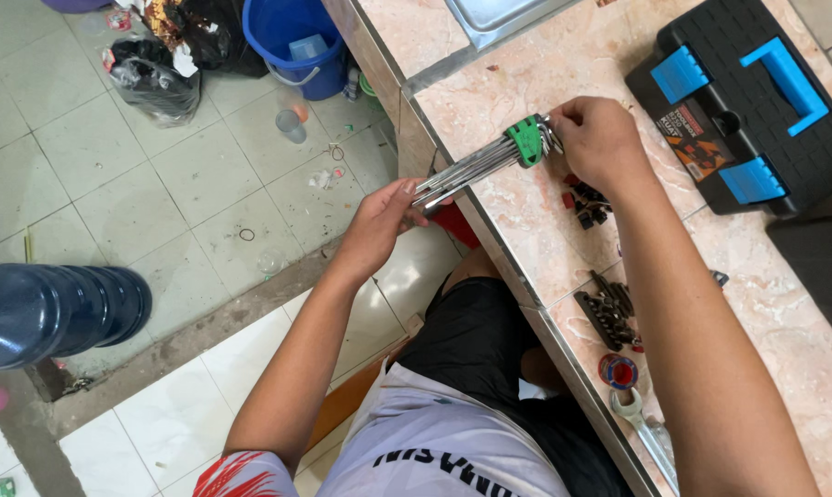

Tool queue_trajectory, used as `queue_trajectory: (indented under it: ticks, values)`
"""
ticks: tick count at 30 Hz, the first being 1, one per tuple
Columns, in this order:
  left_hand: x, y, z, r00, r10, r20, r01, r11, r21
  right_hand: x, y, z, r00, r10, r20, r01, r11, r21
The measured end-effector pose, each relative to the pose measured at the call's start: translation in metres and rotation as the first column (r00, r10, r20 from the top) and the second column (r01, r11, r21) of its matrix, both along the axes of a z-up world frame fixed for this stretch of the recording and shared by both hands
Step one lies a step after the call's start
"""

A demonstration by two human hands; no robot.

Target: The person removes wrenches, screwdrivers, hex keys, drill bits and small hardware from an open toolbox and lays them out on the tiled counter. They sort the combination wrenches by size into a row on the counter and reposition the small toolbox on the table.

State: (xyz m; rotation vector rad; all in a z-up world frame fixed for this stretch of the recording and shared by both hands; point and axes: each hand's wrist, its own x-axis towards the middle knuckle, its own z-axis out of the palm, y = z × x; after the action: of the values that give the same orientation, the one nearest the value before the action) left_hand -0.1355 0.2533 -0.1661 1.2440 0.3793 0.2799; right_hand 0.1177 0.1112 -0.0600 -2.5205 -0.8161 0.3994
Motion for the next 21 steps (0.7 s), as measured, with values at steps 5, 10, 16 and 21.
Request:
queue_trajectory:
  ticks: [5,10,16,21]
  values:
    - [-0.012,-0.007,0.004,0.998,0.034,0.058,-0.036,0.999,0.035,-0.012,0.003,0.009,0.996,0.009,-0.088,-0.007,1.000,0.022]
    - [-0.025,-0.006,0.031,0.998,0.035,0.044,-0.037,0.998,0.059,-0.017,-0.019,0.028,0.972,0.117,-0.205,-0.075,0.976,0.202]
    - [0.003,-0.032,0.069,0.972,-0.172,0.159,0.161,0.984,0.077,-0.028,-0.133,0.068,0.981,-0.038,-0.188,0.096,0.946,0.309]
    - [0.065,-0.070,0.107,0.872,-0.484,0.071,0.441,0.840,0.315,-0.058,-0.249,0.083,0.929,-0.283,-0.236,0.352,0.875,0.332]
